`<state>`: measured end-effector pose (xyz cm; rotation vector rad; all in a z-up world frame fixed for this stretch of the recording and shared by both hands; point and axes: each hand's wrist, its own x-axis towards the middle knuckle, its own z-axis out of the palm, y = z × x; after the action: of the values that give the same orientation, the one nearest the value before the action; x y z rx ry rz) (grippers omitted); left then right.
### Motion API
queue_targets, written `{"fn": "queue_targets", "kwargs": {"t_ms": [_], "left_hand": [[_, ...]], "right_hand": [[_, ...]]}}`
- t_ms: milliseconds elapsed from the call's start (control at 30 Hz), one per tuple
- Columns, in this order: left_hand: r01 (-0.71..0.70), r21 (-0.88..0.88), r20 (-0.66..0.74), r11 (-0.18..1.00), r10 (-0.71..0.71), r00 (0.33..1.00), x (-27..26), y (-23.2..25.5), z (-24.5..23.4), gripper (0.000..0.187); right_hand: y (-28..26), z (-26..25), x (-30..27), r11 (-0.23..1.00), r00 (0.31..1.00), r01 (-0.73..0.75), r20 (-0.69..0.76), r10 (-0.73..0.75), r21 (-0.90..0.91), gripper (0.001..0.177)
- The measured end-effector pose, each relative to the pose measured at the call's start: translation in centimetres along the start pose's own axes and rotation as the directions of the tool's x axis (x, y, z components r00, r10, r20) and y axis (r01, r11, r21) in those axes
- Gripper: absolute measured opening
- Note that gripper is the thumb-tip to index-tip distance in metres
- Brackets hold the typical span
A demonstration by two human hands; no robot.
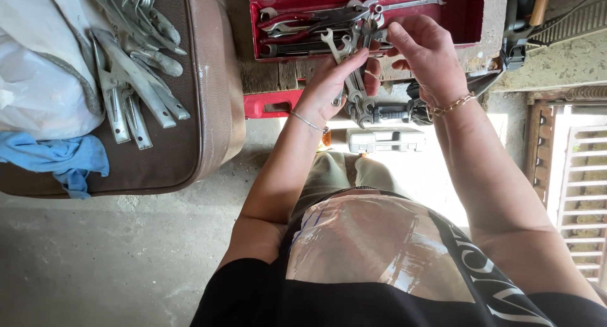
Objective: Organizing and cleaning various wrenches and pliers inside a red metal toolbox.
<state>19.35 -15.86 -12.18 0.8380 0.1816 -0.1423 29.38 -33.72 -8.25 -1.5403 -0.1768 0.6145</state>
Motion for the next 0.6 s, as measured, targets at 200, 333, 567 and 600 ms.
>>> {"fn": "queue_targets", "kwargs": {"t_ms": [200,333,567,600], "left_hand": [[0.080,0.069,-0.025,0.994,-0.079,0.997,0.2,0.9,1.7,0.032],[0.138,0.025,0.001,0.990,-0.138,0.990,-0.1,0.8,1.5,0.031],[-0.007,0.003,-0.031,1.000,0.008,0.999,0.1,-0.4,0.7,0.033],[-0.010,0.002,-0.033,1.000,0.010,0.999,0.3,-0.7,0.5,0.033]], "right_hand": [[0.6,0.2,0.4,0.999,1.000,0.011,0.009,-0.010,-0.041,0.021],[0.9,-0.2,0.6,0.987,0.997,-0.077,0.039,0.072,0.144,0.017],[0.7,0.2,-0.4,0.990,0.991,0.121,-0.042,-0.124,-0.067,0.020],[0.5,0.4,-1.5,0.990,0.992,0.121,-0.038,-0.124,-0.068,0.020]]}}
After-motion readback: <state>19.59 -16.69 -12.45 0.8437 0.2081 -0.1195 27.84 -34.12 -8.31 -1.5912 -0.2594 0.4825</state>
